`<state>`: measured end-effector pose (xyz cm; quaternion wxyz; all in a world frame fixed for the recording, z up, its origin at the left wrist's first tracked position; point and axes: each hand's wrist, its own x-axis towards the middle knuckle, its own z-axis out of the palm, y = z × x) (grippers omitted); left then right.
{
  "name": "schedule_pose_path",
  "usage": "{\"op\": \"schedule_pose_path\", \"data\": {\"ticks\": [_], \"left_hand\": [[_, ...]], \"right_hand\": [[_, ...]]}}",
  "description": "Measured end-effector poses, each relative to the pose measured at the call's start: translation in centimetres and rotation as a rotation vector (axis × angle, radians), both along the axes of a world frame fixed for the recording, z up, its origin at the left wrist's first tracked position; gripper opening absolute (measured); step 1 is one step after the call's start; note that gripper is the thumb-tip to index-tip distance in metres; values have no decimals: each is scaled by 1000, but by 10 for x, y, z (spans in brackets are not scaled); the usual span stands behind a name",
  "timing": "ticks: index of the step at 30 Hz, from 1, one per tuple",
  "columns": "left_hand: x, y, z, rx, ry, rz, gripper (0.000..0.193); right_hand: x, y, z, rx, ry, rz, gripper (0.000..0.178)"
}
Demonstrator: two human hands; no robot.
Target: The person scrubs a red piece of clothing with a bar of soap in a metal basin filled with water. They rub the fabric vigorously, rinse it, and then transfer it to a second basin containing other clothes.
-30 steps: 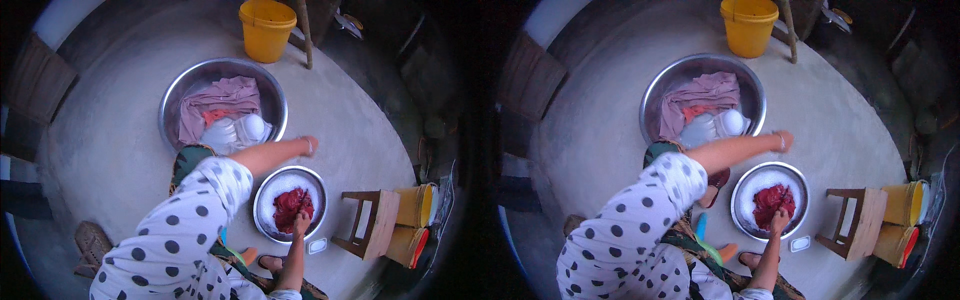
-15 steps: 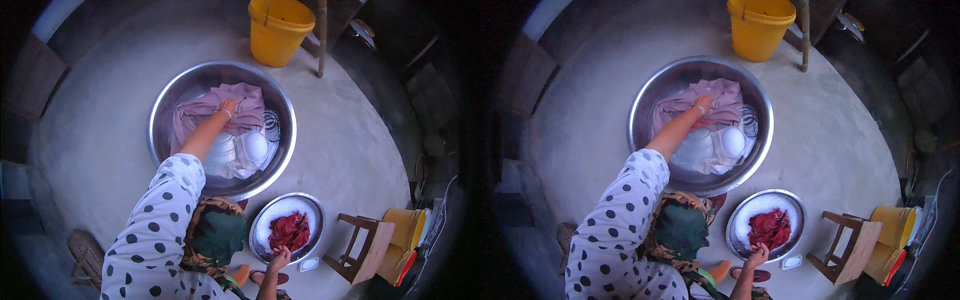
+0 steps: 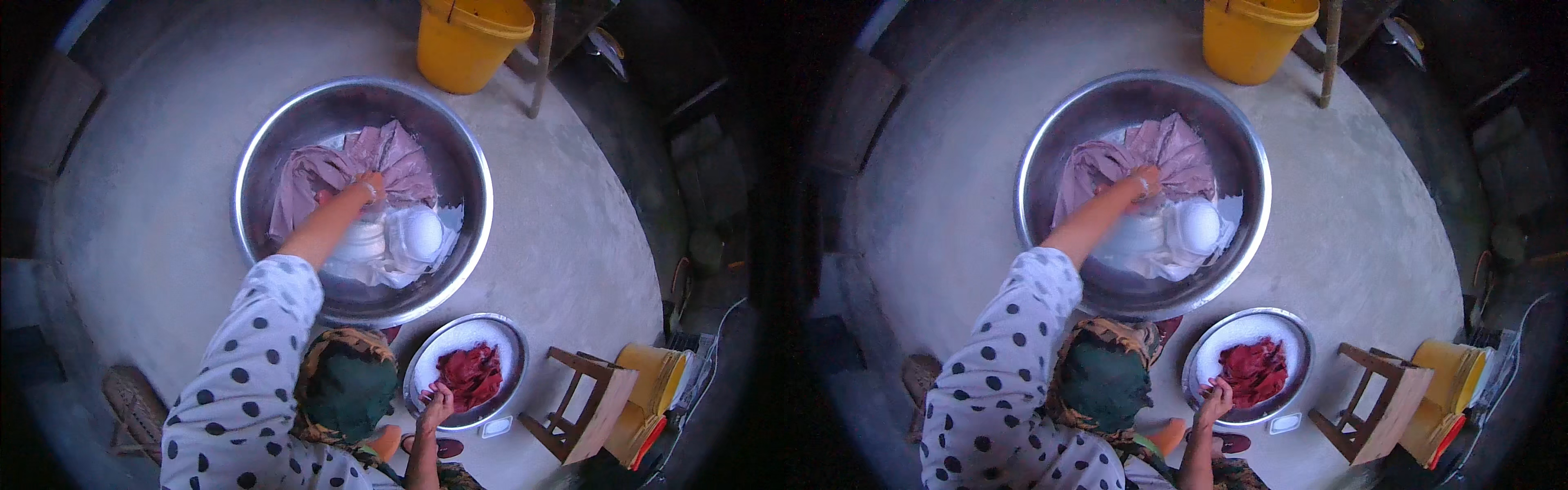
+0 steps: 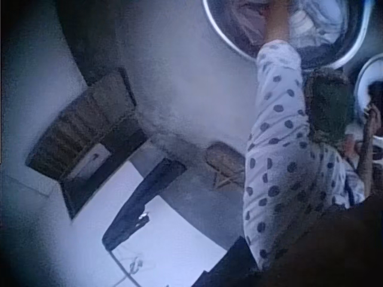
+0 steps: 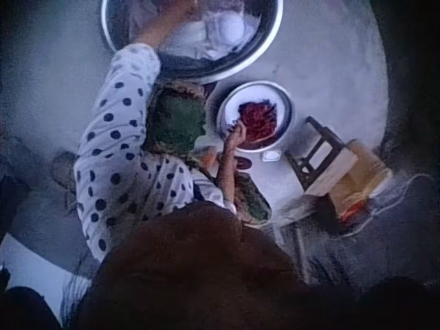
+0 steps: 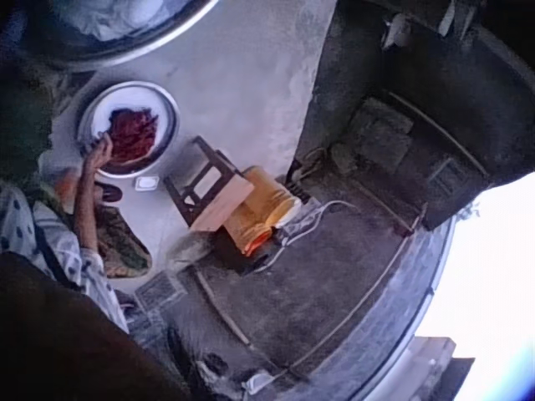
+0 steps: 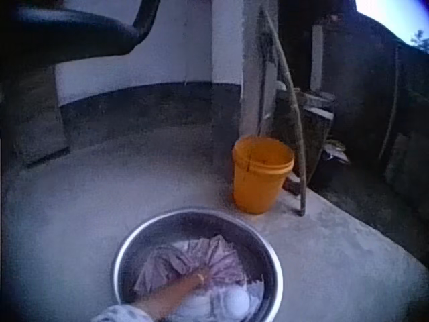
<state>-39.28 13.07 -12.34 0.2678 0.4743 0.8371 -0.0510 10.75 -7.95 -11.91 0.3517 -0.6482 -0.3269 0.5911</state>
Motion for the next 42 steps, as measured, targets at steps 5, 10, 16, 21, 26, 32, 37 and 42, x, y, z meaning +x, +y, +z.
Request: {"op": "schedule_pose_path", "data": {"ticks": [5, 10, 16, 21, 26, 32, 37, 42], "left_hand": [[-44, -52, 19, 75, -146, -11, 47], [-22, -71, 116, 251, -74, 233, 44], [-24, -77, 187, 504, -93, 450, 42], [-29, -74, 270, 681, -78, 407, 39], [-37, -81, 311, 867, -146, 443, 39], [-46, -94, 328, 948, -298, 508, 38], [-7, -109, 344, 878, -403, 580, 37], [-6, -107, 315, 907, -563, 586, 38]], "right_hand": [[5, -9, 3, -10, -29, 80, 17], [21, -9, 7, 24, -8, 42, 16], [37, -7, 1, 45, 27, 9, 17], [33, -5, 14, 109, 60, -30, 13], [12, 52, 77, 307, 144, -63, 13], [-103, 182, 173, 429, 145, 361, 18], [-248, 205, 240, 427, 128, 1005, 23], [-313, 195, 210, 458, 235, 1230, 19]]}}
